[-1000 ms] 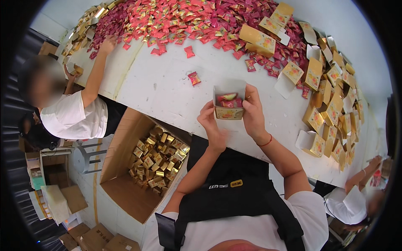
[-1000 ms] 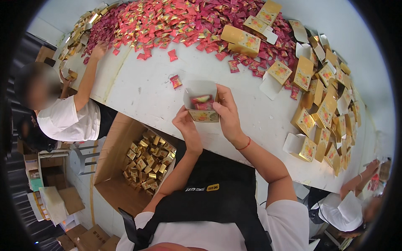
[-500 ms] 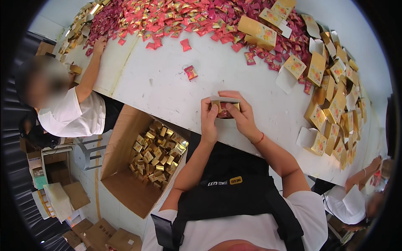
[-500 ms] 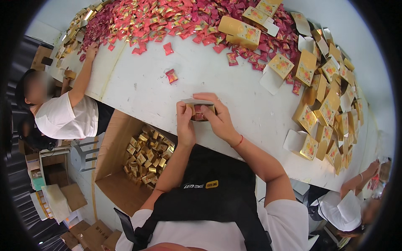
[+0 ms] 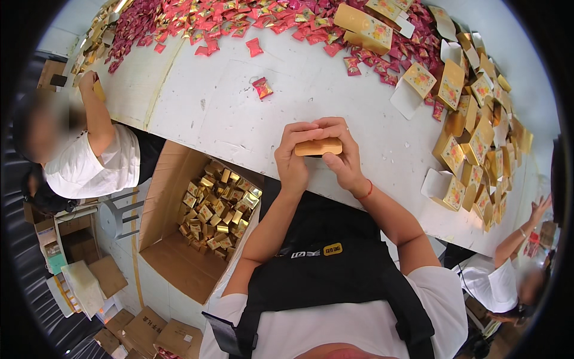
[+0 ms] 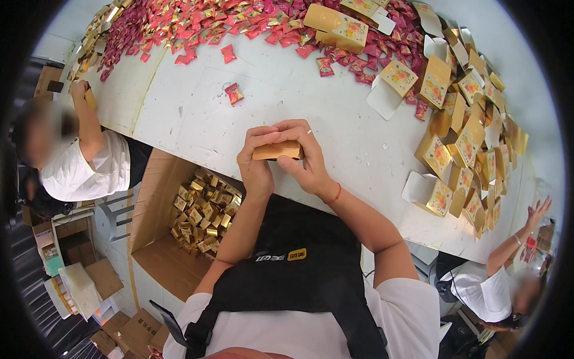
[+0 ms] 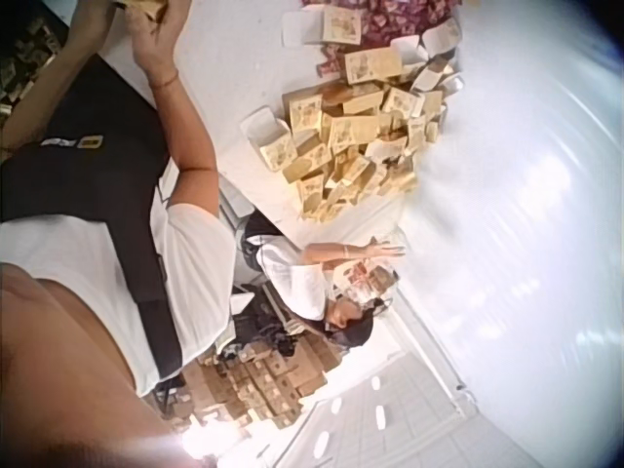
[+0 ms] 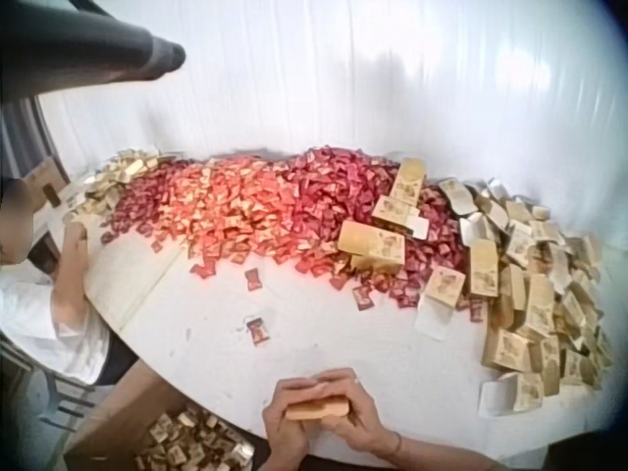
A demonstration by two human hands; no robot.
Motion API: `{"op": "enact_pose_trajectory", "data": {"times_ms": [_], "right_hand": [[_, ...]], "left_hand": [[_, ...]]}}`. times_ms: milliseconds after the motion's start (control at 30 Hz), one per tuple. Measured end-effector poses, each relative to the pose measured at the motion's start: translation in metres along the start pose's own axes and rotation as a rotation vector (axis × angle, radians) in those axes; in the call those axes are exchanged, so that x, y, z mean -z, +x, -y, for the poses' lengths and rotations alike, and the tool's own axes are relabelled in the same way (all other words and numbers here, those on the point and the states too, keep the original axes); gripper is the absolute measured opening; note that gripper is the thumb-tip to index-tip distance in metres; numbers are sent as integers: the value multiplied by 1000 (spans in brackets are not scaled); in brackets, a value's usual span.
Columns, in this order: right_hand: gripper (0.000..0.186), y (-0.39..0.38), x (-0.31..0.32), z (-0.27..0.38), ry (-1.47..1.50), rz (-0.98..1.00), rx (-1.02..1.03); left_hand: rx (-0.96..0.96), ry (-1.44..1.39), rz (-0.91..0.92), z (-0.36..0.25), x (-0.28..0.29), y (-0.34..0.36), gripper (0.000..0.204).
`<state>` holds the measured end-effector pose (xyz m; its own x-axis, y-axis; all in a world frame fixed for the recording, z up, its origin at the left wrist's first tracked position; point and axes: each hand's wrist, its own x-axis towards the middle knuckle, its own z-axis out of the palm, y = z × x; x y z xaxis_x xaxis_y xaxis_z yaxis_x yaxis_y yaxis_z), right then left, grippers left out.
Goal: The person repeatedly picks up small pink-wrapped candies from a pile on a table, places them into small gold boxes, closes the boxes, and drops them into a cardboard box below. The process is repeated continuously.
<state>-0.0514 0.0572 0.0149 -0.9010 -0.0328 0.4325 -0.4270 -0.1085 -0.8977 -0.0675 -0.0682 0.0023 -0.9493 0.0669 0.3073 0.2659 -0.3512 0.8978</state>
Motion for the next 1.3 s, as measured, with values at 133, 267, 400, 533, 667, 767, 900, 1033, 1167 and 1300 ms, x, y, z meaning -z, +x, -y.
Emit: {"op": "enact_pose_trajectory", "data": {"times_ms": [133, 267, 400, 533, 667, 767, 900, 1033, 1167, 1300], "right_hand": [[24, -6, -1, 1, 81, -56, -54], [23, -10, 4, -5, -105, -24, 51], [21, -10, 1, -8, -117, -47, 66], [18, -10, 1, -4, -113, -57, 42], [19, -8, 5, -2, -226, -18, 101], [22, -13, 13, -1, -341, 37, 159], [25, -18, 28, 17, -556, 132, 211], [22, -17, 37, 20, -616, 213, 236], [20, 37, 67, 14, -679, 135, 268], [73, 141, 148, -15, -1281, -97, 280]], "left_hand": [[34, -1, 89, 0, 11, 2, 30], [18, -117, 171, -7, 16, 6, 30], [-41, 17, 212, -9, 19, 3, 29], [-94, 177, 234, -9, 26, 4, 29], [-147, 197, 191, -4, 26, 0, 27], [-217, 279, 199, -4, 27, -5, 25], [-343, 518, 254, -10, 36, -13, 26], [-454, 667, 302, -7, 38, -17, 34], [-364, 726, 117, -19, 52, -25, 33], [-268, 810, -285, -61, 124, -61, 15]]}}
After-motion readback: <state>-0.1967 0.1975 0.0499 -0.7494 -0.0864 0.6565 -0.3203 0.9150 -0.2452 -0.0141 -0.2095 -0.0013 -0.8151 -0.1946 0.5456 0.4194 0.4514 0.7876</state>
